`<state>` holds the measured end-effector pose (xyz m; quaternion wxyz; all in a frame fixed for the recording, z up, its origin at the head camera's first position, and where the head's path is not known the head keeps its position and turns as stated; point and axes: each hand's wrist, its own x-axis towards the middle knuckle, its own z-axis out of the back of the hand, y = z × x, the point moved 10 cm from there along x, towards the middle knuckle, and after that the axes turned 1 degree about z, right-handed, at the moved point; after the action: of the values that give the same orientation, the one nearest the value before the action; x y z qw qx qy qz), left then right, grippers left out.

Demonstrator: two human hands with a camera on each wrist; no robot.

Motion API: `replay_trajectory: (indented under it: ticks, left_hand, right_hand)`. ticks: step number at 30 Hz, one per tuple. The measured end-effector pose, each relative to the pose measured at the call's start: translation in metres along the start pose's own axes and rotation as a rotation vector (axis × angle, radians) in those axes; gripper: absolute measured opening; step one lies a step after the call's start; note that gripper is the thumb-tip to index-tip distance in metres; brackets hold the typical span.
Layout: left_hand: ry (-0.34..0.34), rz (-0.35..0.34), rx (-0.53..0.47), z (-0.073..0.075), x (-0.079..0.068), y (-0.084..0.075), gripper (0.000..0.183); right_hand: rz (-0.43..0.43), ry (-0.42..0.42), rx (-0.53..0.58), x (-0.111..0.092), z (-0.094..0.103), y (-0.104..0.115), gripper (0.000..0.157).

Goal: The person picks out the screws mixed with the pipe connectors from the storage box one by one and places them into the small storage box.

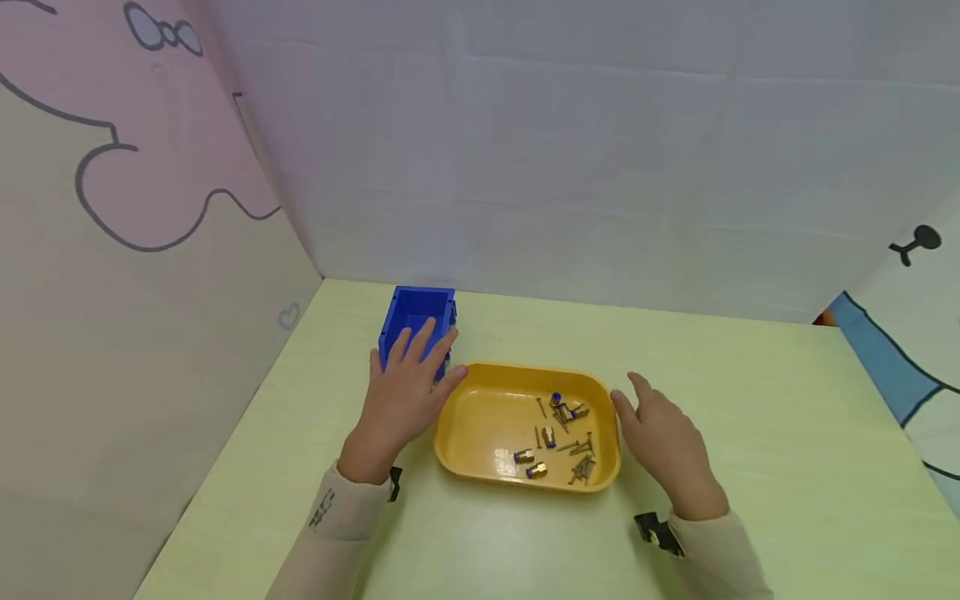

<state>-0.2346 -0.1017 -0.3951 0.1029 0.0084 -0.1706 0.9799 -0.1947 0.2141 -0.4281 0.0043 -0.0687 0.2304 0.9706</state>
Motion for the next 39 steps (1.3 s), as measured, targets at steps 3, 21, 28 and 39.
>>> replay_trajectory:
  ticks: [3, 21, 28, 39]
  left_hand:
    - [-0.002, 0.003, 0.005, 0.001, 0.001, 0.0, 0.063]
    - [0.009, -0.23, -0.207, -0.012, 0.017, -0.02, 0.072]
    - [-0.026, -0.371, -0.432, -0.013, 0.02, -0.039, 0.055]
    - [0.062, -0.487, -0.552, -0.005, 0.033, -0.091, 0.044]
  right_hand:
    - [-0.047, 0.036, -0.001, 0.006, -0.015, -0.006, 0.08]
    - [-0.046, -0.161, 0.128, -0.009, -0.022, -0.005, 0.046]
    - [-0.036, -0.172, 0.106, -0.007, -0.025, -0.004, 0.049]
    - [-0.04, -0.186, 0.088, -0.009, -0.025, -0.003, 0.049]
